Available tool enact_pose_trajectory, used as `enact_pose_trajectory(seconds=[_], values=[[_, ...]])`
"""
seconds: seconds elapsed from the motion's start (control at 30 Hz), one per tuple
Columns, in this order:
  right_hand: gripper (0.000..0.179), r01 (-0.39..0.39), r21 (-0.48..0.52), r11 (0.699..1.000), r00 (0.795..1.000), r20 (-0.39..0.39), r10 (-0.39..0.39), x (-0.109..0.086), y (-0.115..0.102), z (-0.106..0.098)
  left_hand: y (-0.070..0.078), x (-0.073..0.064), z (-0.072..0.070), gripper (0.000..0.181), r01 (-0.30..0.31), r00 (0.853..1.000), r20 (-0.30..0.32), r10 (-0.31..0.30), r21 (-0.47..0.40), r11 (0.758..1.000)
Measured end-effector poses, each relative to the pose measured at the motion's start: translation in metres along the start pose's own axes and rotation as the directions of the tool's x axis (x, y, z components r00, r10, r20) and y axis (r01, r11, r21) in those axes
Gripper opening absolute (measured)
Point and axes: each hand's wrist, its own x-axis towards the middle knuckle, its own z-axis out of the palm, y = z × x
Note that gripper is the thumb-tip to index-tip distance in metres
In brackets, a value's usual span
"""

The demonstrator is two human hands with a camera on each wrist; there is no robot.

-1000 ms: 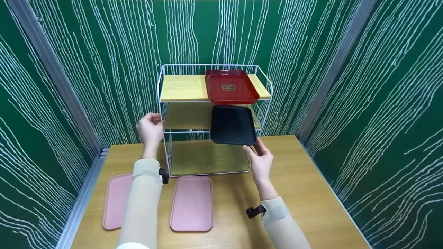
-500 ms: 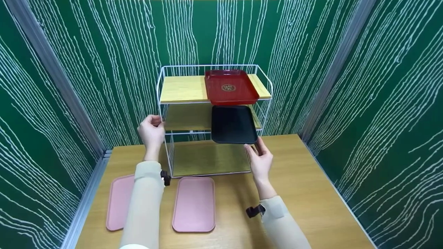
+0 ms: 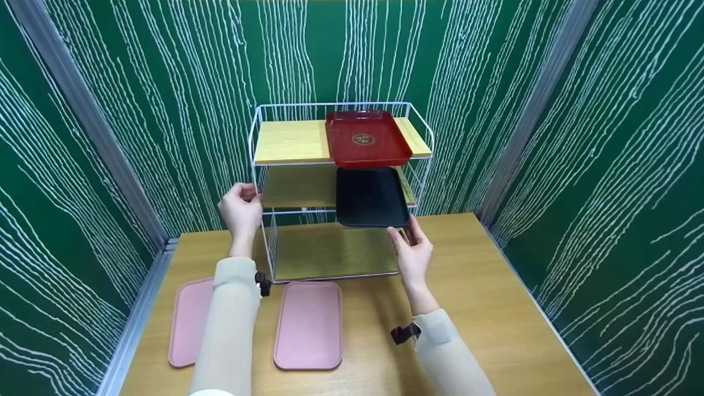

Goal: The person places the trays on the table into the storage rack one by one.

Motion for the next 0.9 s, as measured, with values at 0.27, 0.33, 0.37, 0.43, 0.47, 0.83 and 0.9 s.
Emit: enact_pose_trajectory(seconds=[0.27,0.33,0.37,0.43,0.47,0.83,0.9], values=[[0.067,0.021,-0.025,0.999,1.000,0.003,-0.021,0.007,0.002,0.002,-0.001,0.000,-0.001,0.017,-0.032,0.999,-0.016,0.032,-0.003,0.999],[0.067,0.027,-0.030,0.999,1.000,0.005,-0.027,0.009,0.002,0.002,-0.001,-0.001,0.000,0.016,-0.044,0.999,-0.022,0.044,-0.002,0.999],[0.068,0.029,-0.033,0.999,1.000,0.005,-0.028,0.010,0.001,0.002,-0.001,-0.001,0.000,0.015,-0.049,0.999,-0.024,0.049,0.000,0.999],[0.068,0.023,-0.037,0.999,1.000,0.004,-0.023,0.012,0.001,0.003,-0.001,-0.002,0.001,0.014,-0.056,0.998,-0.029,0.057,0.003,0.998],[0.068,0.016,-0.035,0.999,1.000,0.005,-0.015,0.013,0.001,0.003,-0.001,-0.002,0.001,0.014,-0.052,0.998,-0.027,0.052,0.005,0.999],[0.062,0.015,-0.077,0.997,0.999,0.051,-0.011,0.025,-0.002,0.004,-0.001,-0.002,0.002,0.015,-0.036,0.999,-0.023,0.036,-0.006,0.999],[0.062,0.016,-0.099,0.995,0.998,0.061,-0.010,0.024,-0.009,0.005,-0.001,-0.001,0.002,0.015,-0.032,0.999,-0.022,0.031,-0.010,0.999]])
